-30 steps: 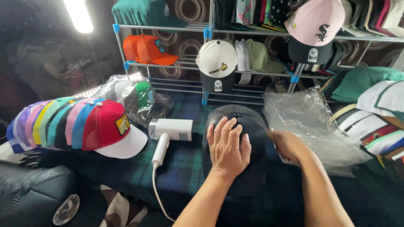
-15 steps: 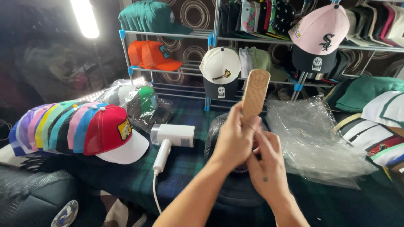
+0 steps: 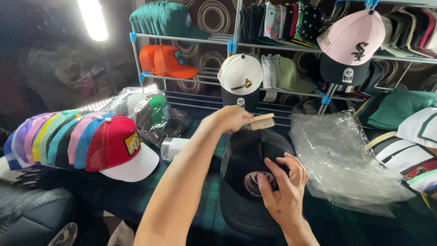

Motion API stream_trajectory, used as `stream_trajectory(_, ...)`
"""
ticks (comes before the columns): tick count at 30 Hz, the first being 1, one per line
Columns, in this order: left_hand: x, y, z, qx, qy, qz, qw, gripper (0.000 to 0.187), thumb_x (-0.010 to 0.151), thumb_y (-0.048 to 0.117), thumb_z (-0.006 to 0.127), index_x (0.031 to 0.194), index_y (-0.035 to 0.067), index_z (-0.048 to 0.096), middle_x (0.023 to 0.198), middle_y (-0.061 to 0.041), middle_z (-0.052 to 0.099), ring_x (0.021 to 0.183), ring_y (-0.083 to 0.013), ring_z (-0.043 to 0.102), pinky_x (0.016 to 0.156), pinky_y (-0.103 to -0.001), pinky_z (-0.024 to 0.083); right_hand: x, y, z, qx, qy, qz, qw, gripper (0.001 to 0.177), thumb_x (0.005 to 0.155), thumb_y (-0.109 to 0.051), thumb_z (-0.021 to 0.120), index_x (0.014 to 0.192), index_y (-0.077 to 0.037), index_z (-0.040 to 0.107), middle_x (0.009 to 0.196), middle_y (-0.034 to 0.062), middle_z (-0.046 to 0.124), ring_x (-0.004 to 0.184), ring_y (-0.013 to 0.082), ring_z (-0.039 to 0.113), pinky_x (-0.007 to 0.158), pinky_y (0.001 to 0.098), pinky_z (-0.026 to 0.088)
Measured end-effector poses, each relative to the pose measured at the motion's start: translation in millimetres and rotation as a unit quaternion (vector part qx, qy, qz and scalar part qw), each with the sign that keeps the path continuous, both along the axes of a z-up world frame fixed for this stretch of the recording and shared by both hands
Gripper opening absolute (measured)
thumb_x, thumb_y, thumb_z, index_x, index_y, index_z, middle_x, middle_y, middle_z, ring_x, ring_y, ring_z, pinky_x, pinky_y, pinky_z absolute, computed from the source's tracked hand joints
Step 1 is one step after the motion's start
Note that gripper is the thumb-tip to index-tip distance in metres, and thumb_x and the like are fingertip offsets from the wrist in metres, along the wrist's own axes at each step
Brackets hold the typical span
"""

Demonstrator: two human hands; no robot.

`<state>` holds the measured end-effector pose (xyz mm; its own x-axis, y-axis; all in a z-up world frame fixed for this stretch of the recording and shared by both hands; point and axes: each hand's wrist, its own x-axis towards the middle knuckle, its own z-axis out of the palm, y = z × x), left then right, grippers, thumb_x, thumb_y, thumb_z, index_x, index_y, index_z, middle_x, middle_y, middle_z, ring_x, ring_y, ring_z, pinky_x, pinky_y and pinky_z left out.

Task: Brushing and steaming a baseball cap to clean and shape it for display or shipping.

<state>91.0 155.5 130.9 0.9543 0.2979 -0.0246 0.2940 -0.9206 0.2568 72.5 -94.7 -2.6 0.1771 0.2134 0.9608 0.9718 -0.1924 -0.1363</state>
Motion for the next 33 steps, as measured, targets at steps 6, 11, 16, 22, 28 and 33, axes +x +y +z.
stream_trajectory(6,-59,-2,-4,-0.059,0.171,0.135,0.974,0.025,0.088,0.029,0.069,0.081,0.006,0.073,0.081,-0.010,0.072,0.065,-0.0257,0.062,0.063,-0.040,0.051,1,5,-7,0.022,0.001,0.004,1.000,0.031,0.090,-0.023,0.072,0.120,-0.019,0.071,0.125,0.0049,0.054,0.132,0.0361,0.056,0.108,0.0517,0.040)
stream_trajectory(11,-39,16,-18,0.098,-0.017,0.038,0.994,0.034,0.083,0.002,0.061,0.116,0.009,0.070,0.107,-0.011,0.073,0.090,-0.0330,0.069,0.072,-0.046,0.057,-1,5,-5,0.024,0.000,0.004,1.000,0.028,0.093,-0.025,0.069,0.119,-0.016,0.072,0.125,0.0066,0.054,0.133,0.0362,0.054,0.111,0.0523,0.038)
stream_trajectory(16,-58,-78,53,-0.106,-0.050,-0.096,0.988,0.037,0.095,0.041,0.061,0.127,0.034,0.076,0.085,0.007,0.072,0.051,-0.0108,0.041,0.053,-0.027,0.037,-5,7,4,0.031,0.008,0.007,0.999,0.027,0.092,-0.026,0.068,0.115,-0.012,0.074,0.124,0.0101,0.056,0.131,0.0353,0.055,0.110,0.0499,0.039)
stream_trajectory(22,-13,-17,10,0.057,0.057,0.080,0.994,0.046,0.100,0.015,0.050,0.145,0.004,0.054,0.142,-0.019,0.058,0.122,-0.0398,0.063,0.093,-0.050,0.055,2,2,-2,0.004,-0.011,-0.007,1.000,0.030,0.095,-0.029,0.069,0.120,-0.013,0.074,0.125,0.0086,0.055,0.132,0.0365,0.055,0.109,0.0523,0.039)
stream_trajectory(28,-66,-6,-8,0.001,0.233,0.211,0.949,0.018,0.094,0.031,0.065,0.098,0.014,0.071,0.100,0.000,0.072,0.090,-0.0235,0.069,0.080,-0.041,0.057,2,6,-8,0.029,-0.016,-0.001,0.999,0.027,0.091,-0.024,0.071,0.117,-0.017,0.073,0.123,0.0071,0.056,0.131,0.0340,0.056,0.106,0.0484,0.041)
stream_trajectory(33,-121,-88,50,-0.100,-0.106,-0.002,0.989,0.037,0.094,0.040,0.059,0.127,0.038,0.075,0.095,0.009,0.080,0.051,-0.0127,0.046,0.059,-0.028,0.046,-5,5,-1,0.028,-0.003,0.014,0.999,0.028,0.094,-0.024,0.069,0.116,-0.008,0.075,0.124,0.0109,0.056,0.132,0.0362,0.055,0.111,0.0510,0.039)
